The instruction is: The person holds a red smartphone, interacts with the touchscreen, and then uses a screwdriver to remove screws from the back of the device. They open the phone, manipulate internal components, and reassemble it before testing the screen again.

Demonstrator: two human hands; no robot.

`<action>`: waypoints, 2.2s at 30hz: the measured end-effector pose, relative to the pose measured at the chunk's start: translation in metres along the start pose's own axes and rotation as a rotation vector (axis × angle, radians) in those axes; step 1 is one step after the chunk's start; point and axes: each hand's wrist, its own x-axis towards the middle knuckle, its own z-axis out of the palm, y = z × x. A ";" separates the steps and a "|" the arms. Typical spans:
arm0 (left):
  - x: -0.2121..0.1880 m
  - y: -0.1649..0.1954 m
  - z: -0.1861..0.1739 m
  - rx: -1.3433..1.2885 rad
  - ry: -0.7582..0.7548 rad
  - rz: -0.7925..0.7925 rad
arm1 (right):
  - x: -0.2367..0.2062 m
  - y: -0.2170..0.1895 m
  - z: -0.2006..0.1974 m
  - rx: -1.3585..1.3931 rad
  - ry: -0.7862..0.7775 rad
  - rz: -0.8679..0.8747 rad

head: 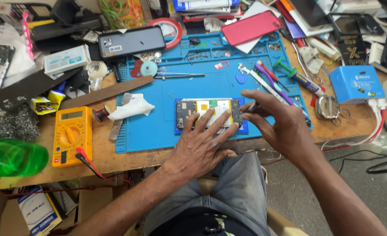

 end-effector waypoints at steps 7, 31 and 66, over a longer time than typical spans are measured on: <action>0.001 -0.001 0.002 0.015 -0.029 -0.007 | -0.001 0.003 0.002 -0.092 0.044 0.110; -0.005 -0.001 -0.039 -0.323 0.182 -0.113 | 0.091 0.050 0.037 0.277 0.319 0.004; 0.067 -0.069 -0.036 -0.355 0.104 -0.235 | 0.054 0.052 0.030 0.676 0.299 0.176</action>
